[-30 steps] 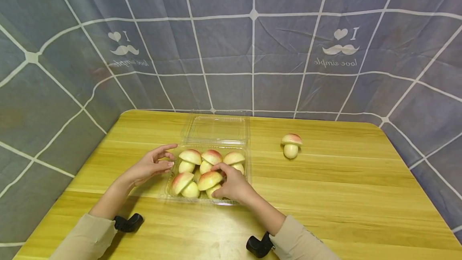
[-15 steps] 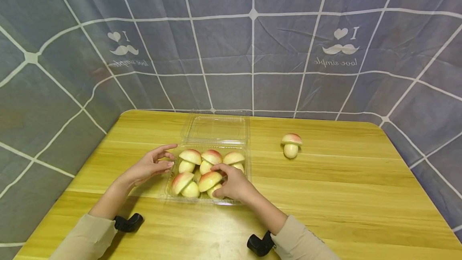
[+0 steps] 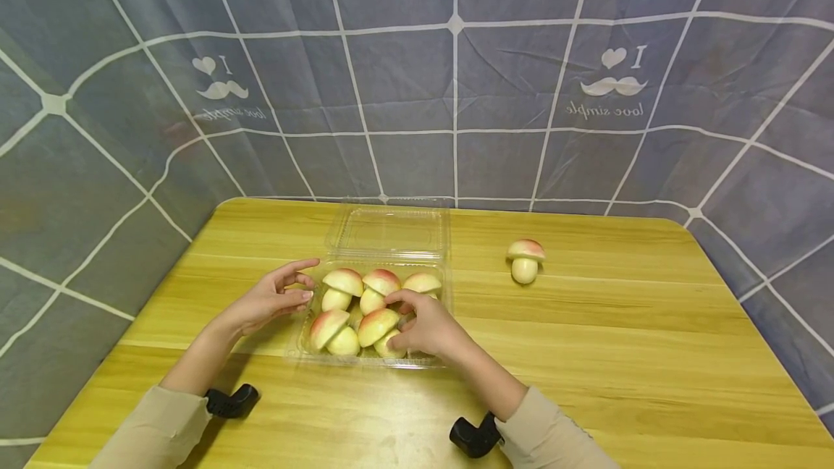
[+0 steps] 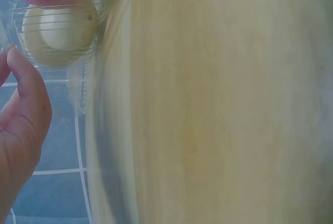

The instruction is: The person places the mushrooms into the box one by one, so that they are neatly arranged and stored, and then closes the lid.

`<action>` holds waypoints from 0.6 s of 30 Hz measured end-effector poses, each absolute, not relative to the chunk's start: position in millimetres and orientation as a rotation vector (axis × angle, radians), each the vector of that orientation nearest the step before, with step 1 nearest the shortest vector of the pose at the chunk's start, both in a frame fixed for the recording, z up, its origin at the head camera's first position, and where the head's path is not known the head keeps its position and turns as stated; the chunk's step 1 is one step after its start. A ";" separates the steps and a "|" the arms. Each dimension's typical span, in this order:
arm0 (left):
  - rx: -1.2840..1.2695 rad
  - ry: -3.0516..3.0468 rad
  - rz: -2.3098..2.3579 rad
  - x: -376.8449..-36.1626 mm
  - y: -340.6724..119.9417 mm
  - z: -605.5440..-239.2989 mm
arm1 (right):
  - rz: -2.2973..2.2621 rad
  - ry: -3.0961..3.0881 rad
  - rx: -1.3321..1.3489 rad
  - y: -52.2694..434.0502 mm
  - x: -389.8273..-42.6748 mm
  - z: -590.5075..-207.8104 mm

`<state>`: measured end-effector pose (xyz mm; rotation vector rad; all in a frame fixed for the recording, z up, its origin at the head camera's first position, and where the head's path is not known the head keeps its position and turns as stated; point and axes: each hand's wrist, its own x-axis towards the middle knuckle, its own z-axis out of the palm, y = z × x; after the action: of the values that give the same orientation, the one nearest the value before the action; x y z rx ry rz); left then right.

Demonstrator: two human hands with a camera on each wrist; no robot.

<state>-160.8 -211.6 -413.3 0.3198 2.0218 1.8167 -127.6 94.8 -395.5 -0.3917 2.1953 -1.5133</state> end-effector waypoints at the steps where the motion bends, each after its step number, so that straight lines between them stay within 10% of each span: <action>1: 0.320 2.022 1.817 -160.7 -211.5 -413.0 | -1.513 2.198 -0.387 95.8 -128.1 -394.4; 18: 0.322 2.033 1.808 -159.4 -210.3 -411.7 | -1.658 2.117 -0.446 132.0 -137.8 -376.7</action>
<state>-159.4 -210.3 -411.7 0.3224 2.0331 1.8081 -137.8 132.0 -376.7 -0.4461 2.1167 -1.6579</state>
